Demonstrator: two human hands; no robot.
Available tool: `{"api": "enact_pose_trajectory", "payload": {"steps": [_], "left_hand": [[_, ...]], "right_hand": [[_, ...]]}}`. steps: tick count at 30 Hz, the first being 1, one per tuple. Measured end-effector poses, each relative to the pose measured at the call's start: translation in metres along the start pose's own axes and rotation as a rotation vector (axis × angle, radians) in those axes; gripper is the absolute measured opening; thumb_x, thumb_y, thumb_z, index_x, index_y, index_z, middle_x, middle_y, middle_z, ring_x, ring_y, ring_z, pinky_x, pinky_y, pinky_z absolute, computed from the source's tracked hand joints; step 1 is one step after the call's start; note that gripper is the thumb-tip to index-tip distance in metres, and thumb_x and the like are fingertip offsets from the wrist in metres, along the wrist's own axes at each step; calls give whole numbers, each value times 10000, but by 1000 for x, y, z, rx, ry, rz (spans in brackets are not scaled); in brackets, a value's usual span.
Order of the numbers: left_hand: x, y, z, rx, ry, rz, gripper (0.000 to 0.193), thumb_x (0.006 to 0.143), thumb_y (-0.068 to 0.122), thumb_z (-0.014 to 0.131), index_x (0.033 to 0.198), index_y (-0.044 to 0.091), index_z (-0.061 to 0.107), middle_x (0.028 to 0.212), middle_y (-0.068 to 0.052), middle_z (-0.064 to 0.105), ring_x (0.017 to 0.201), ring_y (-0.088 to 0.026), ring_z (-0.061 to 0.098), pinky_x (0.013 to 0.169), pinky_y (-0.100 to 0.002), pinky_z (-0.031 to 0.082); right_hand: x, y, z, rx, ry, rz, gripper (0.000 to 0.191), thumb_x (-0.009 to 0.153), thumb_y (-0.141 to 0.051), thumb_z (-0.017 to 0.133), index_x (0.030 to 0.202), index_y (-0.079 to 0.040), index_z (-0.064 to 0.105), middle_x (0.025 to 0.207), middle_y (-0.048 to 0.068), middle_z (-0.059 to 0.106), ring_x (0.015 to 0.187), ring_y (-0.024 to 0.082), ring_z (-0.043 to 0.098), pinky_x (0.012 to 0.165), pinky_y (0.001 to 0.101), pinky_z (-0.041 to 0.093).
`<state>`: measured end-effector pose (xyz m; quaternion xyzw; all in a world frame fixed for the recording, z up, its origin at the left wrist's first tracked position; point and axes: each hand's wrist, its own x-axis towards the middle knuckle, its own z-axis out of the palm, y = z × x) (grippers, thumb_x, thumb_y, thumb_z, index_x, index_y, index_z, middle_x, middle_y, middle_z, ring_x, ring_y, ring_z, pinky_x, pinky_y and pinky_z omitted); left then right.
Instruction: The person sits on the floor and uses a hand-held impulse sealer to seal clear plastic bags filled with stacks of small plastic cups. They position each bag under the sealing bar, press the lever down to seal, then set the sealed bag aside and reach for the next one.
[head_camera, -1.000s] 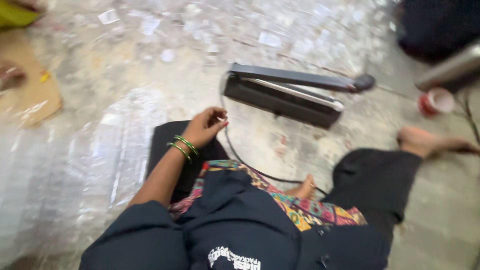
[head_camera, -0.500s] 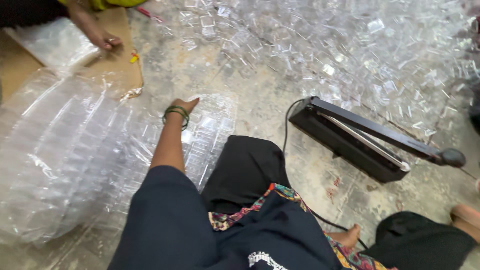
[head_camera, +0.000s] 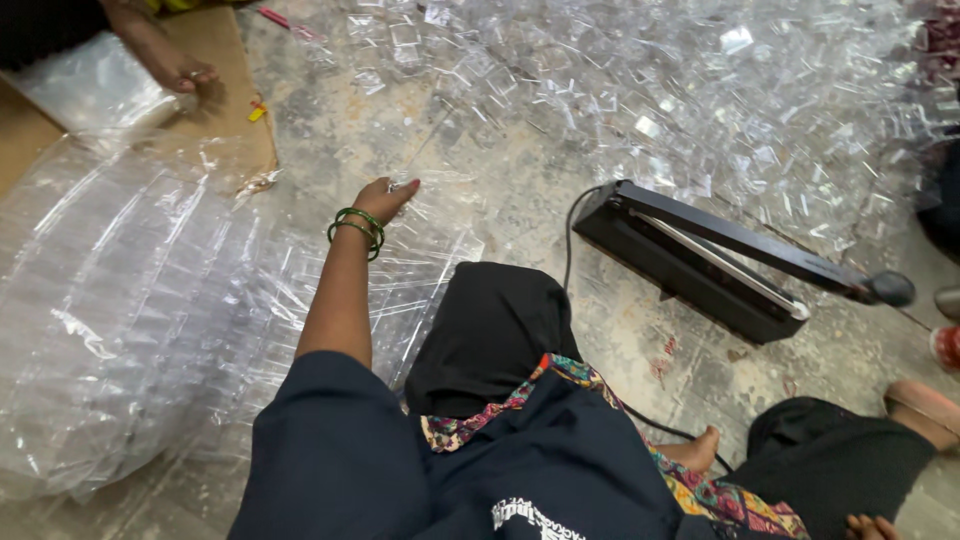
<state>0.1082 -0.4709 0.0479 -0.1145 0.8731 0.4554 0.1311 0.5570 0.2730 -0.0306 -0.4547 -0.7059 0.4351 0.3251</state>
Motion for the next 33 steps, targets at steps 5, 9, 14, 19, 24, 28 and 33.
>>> {"api": "enact_pose_trajectory", "payload": {"steps": [5,9,14,19,24,28,33], "left_hand": [[5,10,13,-20,54,-108,782,853,705,670,1000,-61,726,902,-195,738,834,-311,719,817,-413,546],[16,8,22,5,175,-57,627,847,577,732,957,-41,727,862,-188,730,798,-289,694,767,-433,536],[20,5,29,-59,106,-1,372,889,397,700,945,36,768,838,-142,761,744,-228,710,735,-377,539],[3,-8,24,-230,154,160,309,972,309,642,990,19,748,885,-88,775,754,-190,702,684,-334,531],[-59,-22,-7,-237,492,420,255,1069,226,636,1106,-21,693,980,-76,763,915,-132,696,856,-291,527],[-150,5,-51,-690,652,520,117,1146,86,622,1060,17,661,1025,-19,684,939,-78,601,885,-240,529],[-271,83,-69,-640,607,845,272,1282,100,495,1044,-15,560,969,-125,697,819,-142,617,815,-258,499]], "right_hand": [[-12,1,-1,77,-36,-171,116,1066,91,675,1135,95,583,1080,191,660,957,238,685,848,329,599],[-33,10,-13,183,-17,-226,47,1080,116,668,1102,96,631,1035,179,717,915,212,728,839,300,604],[-40,10,-18,138,-35,-238,38,1102,81,648,1116,70,614,1062,160,721,922,182,729,847,269,592],[-35,10,-16,71,-52,-183,81,1096,58,639,1176,68,651,1059,152,722,941,175,705,792,250,556],[-31,17,-16,147,-45,-205,90,1081,72,620,1164,64,652,1060,137,718,938,172,718,819,245,580],[-25,20,-13,122,-81,-215,77,1084,75,648,1159,77,663,1038,150,714,930,180,712,824,248,567],[-24,-2,8,242,-114,-154,101,1083,22,694,1168,60,653,1064,136,717,906,167,716,803,254,584]]}}
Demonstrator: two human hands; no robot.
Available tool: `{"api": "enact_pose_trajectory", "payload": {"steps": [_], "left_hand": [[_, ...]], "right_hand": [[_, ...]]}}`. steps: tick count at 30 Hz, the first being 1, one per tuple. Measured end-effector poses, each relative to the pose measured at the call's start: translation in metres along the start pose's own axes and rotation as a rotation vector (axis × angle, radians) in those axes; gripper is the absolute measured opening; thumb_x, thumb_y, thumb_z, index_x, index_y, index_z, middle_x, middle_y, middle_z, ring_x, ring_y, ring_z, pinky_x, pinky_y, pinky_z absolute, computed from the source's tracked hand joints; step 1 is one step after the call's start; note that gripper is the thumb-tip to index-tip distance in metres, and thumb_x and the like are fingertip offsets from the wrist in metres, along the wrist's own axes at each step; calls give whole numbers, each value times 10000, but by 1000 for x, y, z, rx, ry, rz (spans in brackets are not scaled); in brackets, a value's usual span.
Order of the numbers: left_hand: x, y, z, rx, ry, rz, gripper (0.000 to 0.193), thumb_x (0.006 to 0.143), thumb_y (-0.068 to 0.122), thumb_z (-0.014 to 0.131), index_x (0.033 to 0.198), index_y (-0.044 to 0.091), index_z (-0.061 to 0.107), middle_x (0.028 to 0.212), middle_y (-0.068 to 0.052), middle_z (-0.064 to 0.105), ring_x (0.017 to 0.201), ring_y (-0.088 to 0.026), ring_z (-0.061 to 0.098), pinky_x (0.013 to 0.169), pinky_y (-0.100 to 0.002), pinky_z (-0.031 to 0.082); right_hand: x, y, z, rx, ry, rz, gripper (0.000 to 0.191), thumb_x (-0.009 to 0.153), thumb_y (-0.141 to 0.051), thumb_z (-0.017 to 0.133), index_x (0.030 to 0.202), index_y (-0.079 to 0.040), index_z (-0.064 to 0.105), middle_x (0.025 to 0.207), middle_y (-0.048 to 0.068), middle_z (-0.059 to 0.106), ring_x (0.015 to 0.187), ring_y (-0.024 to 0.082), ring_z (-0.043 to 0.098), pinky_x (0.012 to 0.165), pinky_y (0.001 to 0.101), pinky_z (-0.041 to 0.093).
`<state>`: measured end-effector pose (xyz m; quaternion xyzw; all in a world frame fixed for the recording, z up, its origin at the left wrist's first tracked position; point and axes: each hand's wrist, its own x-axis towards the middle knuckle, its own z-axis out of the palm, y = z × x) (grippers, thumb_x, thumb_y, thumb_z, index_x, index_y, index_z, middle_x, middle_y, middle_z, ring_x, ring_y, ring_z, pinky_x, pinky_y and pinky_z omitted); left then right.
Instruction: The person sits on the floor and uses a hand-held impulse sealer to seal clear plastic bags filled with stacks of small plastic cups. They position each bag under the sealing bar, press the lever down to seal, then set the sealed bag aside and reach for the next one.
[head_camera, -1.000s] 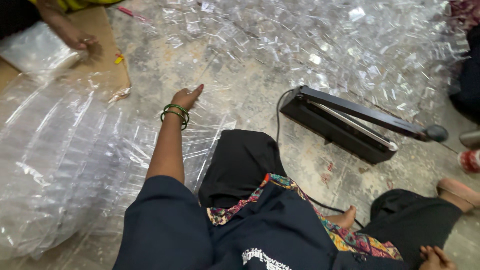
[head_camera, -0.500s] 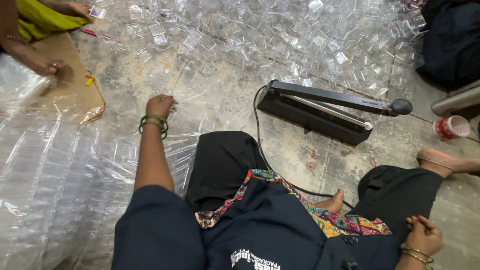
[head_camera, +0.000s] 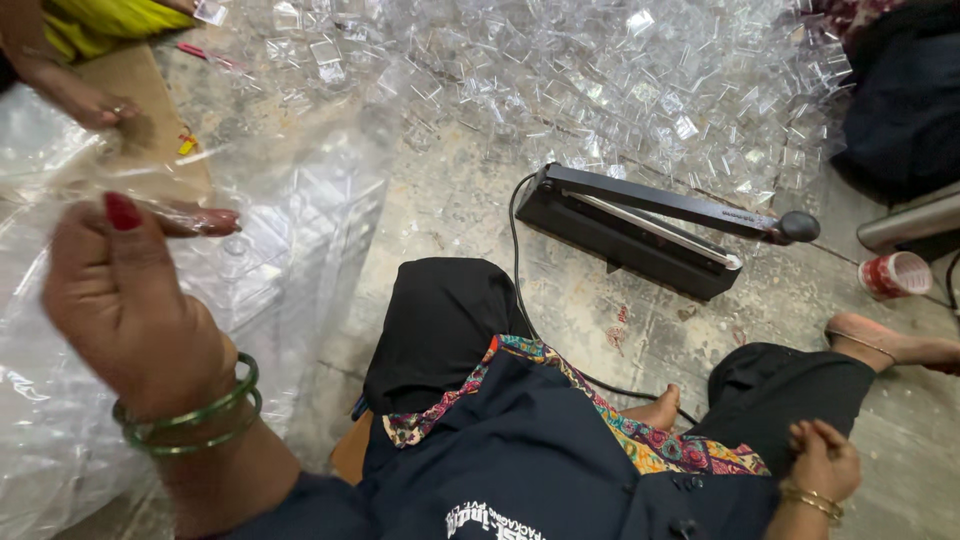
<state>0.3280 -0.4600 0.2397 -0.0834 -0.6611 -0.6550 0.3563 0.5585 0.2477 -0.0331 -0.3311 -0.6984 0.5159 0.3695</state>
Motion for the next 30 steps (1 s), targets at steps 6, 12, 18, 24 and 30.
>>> {"api": "enact_pose_trajectory", "payload": {"steps": [6,12,18,24,30], "left_hand": [[41,68,81,-273,-190,283,192,1280,121,472,1176,-22,546,991,-181,701,837,-222,686,789,-316,572],[14,62,188,-685,-391,114,228,1213,138,494,1023,19,541,893,-131,650,818,-204,672,821,-355,571],[-71,-3,285,-846,-551,-193,188,1157,110,521,989,29,545,934,-121,664,891,-197,660,909,-371,537],[-135,-63,313,-862,-703,-484,103,1101,140,572,1084,52,624,1022,-106,700,961,-203,685,955,-389,565],[-145,-151,286,-838,-761,-419,90,1149,147,654,1091,93,612,1039,-84,690,983,-225,693,990,-411,564]], "right_hand": [[2,-96,90,260,-289,-51,262,1037,-24,704,1267,37,595,1180,137,678,1049,211,695,962,311,566],[-10,-247,159,538,-775,-281,889,944,-471,798,1600,-110,321,1468,122,557,1425,263,524,1198,430,430],[-21,-268,174,526,-669,-394,869,942,-515,787,1565,-107,338,1493,122,518,1371,230,517,1205,419,417],[-41,-209,163,682,-449,-220,376,1097,-309,499,1106,4,708,1113,146,757,1094,243,698,1054,361,496],[-66,-207,126,259,-378,-236,474,1138,-356,447,1180,9,746,1183,106,763,1133,195,697,1032,319,503]]}}
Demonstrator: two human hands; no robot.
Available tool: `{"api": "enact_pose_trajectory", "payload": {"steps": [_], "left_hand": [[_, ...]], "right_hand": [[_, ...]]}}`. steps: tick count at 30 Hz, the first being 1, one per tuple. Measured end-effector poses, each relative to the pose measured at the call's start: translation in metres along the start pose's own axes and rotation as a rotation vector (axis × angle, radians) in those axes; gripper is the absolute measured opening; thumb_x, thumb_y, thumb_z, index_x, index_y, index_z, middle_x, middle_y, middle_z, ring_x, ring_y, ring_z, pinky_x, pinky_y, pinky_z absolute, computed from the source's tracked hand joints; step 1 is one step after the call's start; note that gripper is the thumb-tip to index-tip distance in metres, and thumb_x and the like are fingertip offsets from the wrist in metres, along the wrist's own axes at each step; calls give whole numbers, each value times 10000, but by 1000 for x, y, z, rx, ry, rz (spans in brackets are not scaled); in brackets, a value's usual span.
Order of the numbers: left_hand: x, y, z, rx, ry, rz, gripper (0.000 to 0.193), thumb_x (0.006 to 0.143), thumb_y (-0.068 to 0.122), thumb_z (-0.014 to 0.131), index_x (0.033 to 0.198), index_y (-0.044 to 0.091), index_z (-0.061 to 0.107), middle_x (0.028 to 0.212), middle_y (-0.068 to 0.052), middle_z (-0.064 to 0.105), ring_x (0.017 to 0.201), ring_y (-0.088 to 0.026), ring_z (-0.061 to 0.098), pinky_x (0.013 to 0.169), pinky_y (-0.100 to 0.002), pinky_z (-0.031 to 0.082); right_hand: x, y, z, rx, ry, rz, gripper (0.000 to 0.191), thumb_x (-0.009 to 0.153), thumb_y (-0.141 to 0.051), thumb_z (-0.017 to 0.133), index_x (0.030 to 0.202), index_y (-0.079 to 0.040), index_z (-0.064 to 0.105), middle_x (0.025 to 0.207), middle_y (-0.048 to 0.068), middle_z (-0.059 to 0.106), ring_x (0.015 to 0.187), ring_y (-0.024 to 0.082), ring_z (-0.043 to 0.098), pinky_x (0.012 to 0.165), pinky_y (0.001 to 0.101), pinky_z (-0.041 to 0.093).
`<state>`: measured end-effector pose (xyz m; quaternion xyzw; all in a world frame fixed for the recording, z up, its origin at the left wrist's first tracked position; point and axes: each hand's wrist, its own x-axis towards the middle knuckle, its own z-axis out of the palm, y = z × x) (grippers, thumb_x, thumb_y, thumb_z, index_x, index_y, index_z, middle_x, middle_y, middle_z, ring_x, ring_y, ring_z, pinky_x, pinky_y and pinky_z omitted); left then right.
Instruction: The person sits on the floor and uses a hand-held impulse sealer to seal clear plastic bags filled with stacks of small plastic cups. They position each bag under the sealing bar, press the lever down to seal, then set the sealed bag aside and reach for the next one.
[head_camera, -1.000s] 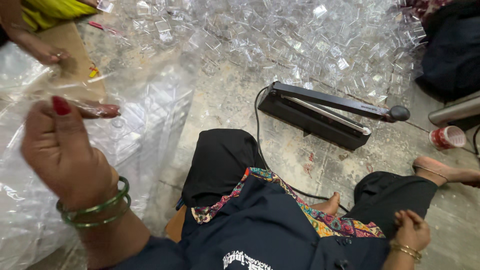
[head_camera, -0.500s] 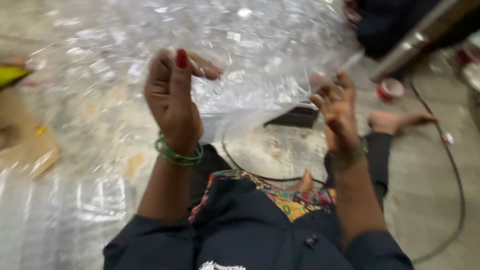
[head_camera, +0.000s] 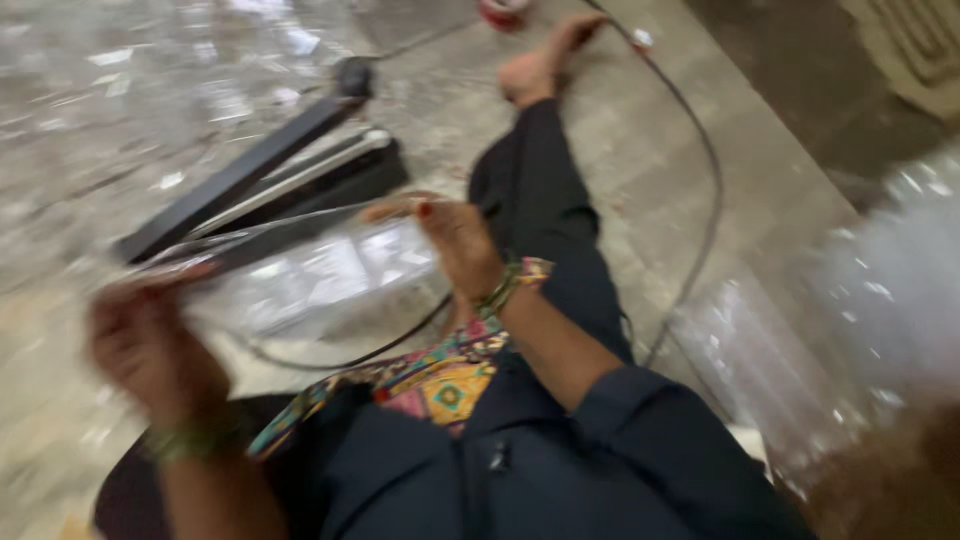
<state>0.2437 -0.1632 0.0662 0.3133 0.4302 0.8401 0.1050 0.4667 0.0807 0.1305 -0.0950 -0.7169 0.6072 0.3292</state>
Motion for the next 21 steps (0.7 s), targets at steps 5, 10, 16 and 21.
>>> {"api": "enact_pose_trajectory", "payload": {"steps": [5,10,16,21], "left_hand": [[0,-3,14,-44,26,-135,239,1093,326,558,955,133,528,894,-47,549,834,-206,536,834,-396,464],[-102,-197,165,-361,159,-1052,398,1038,506,461,820,173,444,749,-9,408,685,-187,380,678,-381,364],[-166,-289,192,-396,374,-1386,537,973,663,369,686,211,326,642,17,260,586,-183,226,578,-380,276],[-154,-269,192,-415,315,-1320,537,1000,639,407,687,211,321,652,19,265,605,-177,247,598,-379,302]], "right_hand": [[-58,22,-73,144,56,57,472,1099,-298,600,1461,-10,505,1399,136,615,1307,237,601,1103,344,464],[-220,71,-191,814,807,348,576,1025,-403,622,1419,-3,495,1301,215,634,1246,368,620,1093,508,493],[-368,96,-267,1167,1793,425,1136,830,-704,764,1540,-2,222,1588,305,359,1420,472,405,1174,581,344],[-374,98,-295,1026,2041,505,1006,647,-779,685,1440,-187,505,1401,200,479,1225,430,473,1048,590,438]]}}
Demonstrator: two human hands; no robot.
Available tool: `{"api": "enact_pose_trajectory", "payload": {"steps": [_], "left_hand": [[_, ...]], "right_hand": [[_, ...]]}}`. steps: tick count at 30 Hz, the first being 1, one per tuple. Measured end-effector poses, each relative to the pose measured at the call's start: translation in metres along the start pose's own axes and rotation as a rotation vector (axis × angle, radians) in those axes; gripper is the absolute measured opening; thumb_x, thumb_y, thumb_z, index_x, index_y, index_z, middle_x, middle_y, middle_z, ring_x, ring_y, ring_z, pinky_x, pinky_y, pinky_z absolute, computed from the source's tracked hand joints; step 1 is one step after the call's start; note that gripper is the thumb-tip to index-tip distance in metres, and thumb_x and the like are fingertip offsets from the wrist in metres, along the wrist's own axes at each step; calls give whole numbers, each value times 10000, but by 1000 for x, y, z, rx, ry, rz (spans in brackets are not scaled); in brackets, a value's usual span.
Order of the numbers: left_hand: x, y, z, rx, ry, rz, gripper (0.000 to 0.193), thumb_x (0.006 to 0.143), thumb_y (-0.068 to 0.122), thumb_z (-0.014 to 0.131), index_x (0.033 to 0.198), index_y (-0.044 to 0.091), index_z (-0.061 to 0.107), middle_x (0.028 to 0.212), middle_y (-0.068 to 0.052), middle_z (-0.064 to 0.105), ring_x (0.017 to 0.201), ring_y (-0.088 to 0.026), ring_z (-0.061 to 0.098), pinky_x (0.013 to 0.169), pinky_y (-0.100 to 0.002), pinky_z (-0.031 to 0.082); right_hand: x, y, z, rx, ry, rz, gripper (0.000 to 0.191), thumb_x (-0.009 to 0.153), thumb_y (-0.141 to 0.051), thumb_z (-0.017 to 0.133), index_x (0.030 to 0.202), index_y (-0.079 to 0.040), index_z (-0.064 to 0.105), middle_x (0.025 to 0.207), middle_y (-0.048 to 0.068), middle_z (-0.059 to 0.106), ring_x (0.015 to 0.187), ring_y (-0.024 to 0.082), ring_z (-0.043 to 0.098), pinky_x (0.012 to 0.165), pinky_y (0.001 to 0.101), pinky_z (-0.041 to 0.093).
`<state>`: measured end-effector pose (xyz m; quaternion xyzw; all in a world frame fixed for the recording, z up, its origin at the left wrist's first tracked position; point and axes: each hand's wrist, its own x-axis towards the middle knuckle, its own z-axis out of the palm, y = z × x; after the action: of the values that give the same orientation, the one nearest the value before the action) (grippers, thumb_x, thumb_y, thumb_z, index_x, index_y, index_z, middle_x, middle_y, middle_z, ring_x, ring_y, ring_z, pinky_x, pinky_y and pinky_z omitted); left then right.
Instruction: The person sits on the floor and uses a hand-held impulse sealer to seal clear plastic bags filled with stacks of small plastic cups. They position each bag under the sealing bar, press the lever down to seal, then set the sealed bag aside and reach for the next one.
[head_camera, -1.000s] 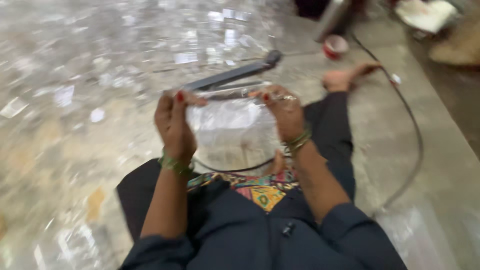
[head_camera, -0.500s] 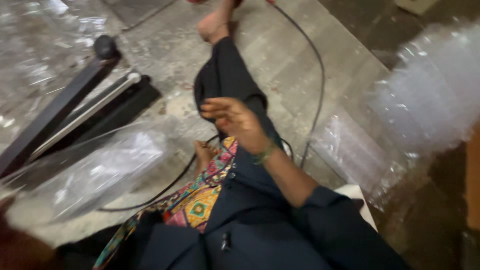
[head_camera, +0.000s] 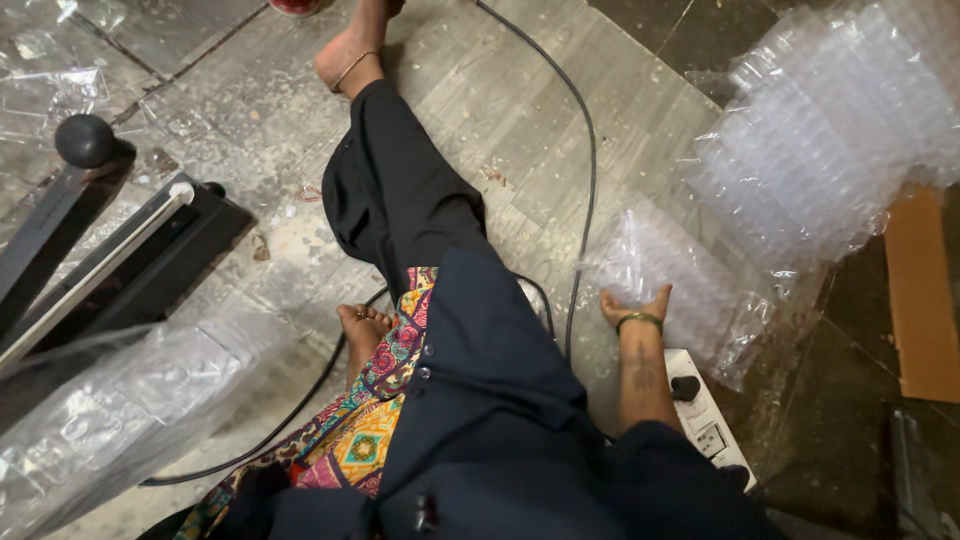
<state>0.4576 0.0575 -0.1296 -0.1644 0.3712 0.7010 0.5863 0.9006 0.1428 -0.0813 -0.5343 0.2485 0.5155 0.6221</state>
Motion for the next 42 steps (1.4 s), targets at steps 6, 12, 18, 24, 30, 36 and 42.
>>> {"api": "enact_pose_trajectory", "payload": {"steps": [6,12,18,24,30,36,42], "left_hand": [[10,-8,-6,10,70,0,451,965,567,422,705,206,344,655,25,265,605,-166,249,585,-358,270],[24,-9,-24,36,79,13,431,957,538,430,703,203,337,656,24,263,608,-164,248,586,-354,265],[29,-8,-27,69,89,20,412,948,510,438,700,200,330,657,24,262,610,-161,247,588,-350,260],[35,-10,-41,97,103,43,394,940,482,445,698,196,323,658,23,260,612,-159,246,589,-347,255],[48,-15,-55,99,112,69,378,931,454,453,695,193,316,659,22,258,614,-157,245,590,-343,250],[53,-18,-57,85,115,101,363,923,425,461,693,190,308,660,22,257,617,-154,244,591,-339,245],[45,-21,-51,88,89,128,367,910,400,470,676,189,281,650,21,240,610,-152,231,584,-339,229]], "right_hand": [[8,-26,20,198,84,135,943,604,-832,880,1177,-161,549,934,-16,451,880,160,480,757,401,476],[34,-74,14,154,-47,-77,788,674,-674,852,1225,-179,584,1087,59,570,899,252,549,771,454,504],[53,-118,1,201,-448,-341,648,784,-493,870,1306,-158,683,1346,40,685,1106,300,696,806,477,603],[29,-121,7,355,-315,-715,631,817,-325,899,1345,-148,601,1106,63,743,910,263,720,702,434,595],[23,-210,122,366,-622,-745,600,870,-334,866,1382,-162,605,897,101,690,718,242,630,652,396,567],[28,-281,226,114,-377,-594,1155,827,-586,803,1609,-87,114,1543,265,261,1294,528,477,1004,711,546],[39,-295,226,26,-562,-576,1244,792,-535,863,1609,-166,0,1685,155,-105,1564,510,60,1201,776,349]]}}
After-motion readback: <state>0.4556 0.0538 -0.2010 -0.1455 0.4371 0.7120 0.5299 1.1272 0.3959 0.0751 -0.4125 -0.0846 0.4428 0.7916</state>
